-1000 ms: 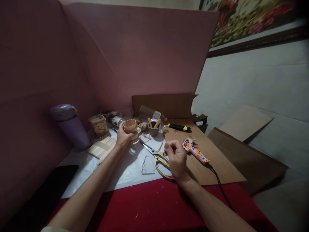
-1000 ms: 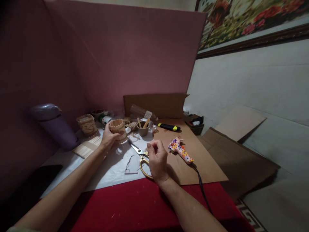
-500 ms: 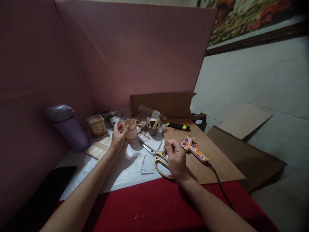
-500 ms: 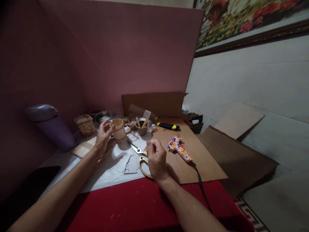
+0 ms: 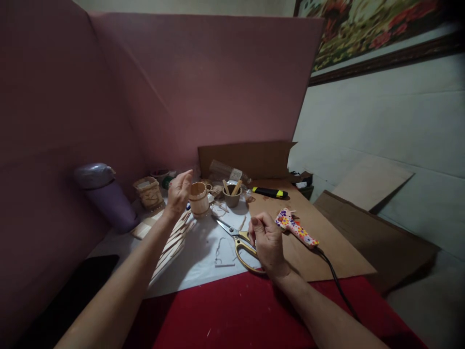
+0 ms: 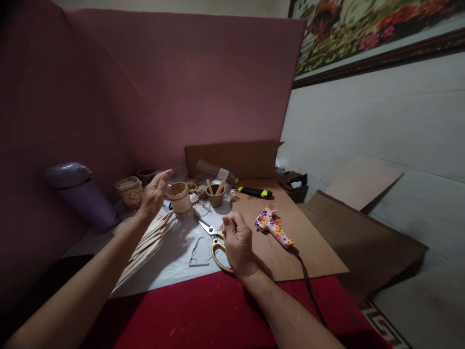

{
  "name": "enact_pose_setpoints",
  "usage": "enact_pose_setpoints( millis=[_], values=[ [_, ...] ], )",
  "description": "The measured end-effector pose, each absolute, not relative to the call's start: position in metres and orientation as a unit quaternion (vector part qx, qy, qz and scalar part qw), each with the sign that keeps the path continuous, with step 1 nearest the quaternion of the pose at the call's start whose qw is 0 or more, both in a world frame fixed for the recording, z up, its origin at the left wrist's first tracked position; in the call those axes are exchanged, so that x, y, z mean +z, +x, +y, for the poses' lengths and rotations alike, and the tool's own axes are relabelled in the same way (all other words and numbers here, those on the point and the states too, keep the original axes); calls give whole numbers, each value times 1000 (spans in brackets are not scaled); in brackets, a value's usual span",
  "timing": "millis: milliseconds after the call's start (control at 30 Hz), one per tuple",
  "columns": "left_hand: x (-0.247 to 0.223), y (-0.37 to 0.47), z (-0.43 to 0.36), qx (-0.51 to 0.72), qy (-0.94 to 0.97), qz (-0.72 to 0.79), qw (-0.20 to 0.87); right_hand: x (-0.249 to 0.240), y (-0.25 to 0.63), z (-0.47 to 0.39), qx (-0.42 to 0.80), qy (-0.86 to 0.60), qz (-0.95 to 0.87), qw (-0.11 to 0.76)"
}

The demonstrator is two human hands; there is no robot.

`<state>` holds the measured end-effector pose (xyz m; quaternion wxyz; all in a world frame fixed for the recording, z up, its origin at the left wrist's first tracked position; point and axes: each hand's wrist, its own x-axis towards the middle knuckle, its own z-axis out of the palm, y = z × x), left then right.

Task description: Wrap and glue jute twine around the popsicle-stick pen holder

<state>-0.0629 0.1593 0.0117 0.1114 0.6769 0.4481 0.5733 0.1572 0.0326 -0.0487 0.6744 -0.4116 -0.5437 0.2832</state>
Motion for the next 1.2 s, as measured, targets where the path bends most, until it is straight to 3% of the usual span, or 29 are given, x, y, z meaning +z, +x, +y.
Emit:
enact_pose_setpoints(
  millis=[400, 600, 900, 1200],
  values=[
    [25, -43, 157, 219, 865, 451, -23, -46, 159, 32, 273, -429, -519, 687],
    [29, -46, 152, 171, 843, 505, -66, -45, 159, 32, 269, -432, -520, 686],
    [43, -53, 163, 95, 883, 460, -12, -44, 159, 31, 251, -432, -529, 686],
    [62, -64, 164, 141, 855, 498, 31, -45, 159, 31, 244, -430, -536, 684]
  ],
)
